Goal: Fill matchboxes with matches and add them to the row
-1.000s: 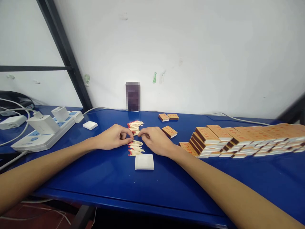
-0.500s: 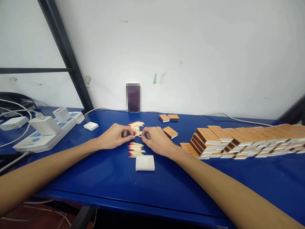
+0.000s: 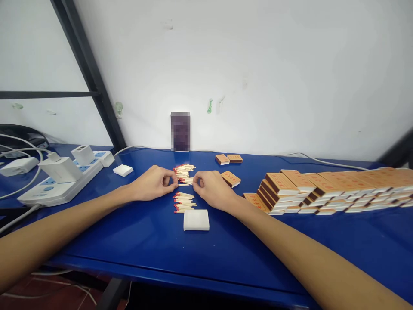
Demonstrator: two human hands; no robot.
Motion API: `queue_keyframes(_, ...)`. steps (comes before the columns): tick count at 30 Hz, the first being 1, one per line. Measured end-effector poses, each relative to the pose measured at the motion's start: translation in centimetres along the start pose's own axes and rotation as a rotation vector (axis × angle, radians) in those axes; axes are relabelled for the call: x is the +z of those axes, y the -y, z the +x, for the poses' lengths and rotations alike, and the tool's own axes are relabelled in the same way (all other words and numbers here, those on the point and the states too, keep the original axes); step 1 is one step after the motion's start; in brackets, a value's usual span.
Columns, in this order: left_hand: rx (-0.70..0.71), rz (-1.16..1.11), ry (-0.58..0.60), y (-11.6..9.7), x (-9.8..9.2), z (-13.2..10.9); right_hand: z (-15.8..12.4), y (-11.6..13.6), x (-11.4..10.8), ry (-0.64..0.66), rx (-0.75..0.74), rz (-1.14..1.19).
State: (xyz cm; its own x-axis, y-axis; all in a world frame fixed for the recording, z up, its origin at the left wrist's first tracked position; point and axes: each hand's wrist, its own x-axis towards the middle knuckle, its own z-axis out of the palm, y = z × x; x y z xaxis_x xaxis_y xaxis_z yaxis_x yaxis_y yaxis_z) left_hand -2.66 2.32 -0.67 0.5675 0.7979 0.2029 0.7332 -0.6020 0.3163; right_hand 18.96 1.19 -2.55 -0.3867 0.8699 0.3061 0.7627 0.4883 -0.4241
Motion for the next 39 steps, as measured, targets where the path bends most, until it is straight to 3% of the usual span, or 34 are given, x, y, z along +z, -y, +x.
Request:
queue_keyframes(5, 0.047, -0.008, 0.064, -0.1, -0.7, -0.3, 0.1, -0.2, 0.0, -0.007, -0.016, 0.023)
queue_keyframes(11, 0.039, -0.126, 0.097, -0.6, -0.3, -0.3, 0.1, -0.5, 0.1, 0.008, -0.055, 0.042)
queue_keyframes(20, 0.030, -0.098, -0.052, 0.4, 0.7, 0.1, 0.1, -0.1, 0.0, 0.027, -0.075, 0.024)
queue_keyframes(27, 0.099, -0.075, -0.036, 0.5, 1.0, 0.1, 0.0, -0.1, 0.0, 0.037, -0.076, 0.023)
queue_keyframes(39, 0.092, -0.043, -0.027, 0.5, 1.0, 0.1, -0.4, 0.0, -0.4, 0.083, -0.060, 0.107)
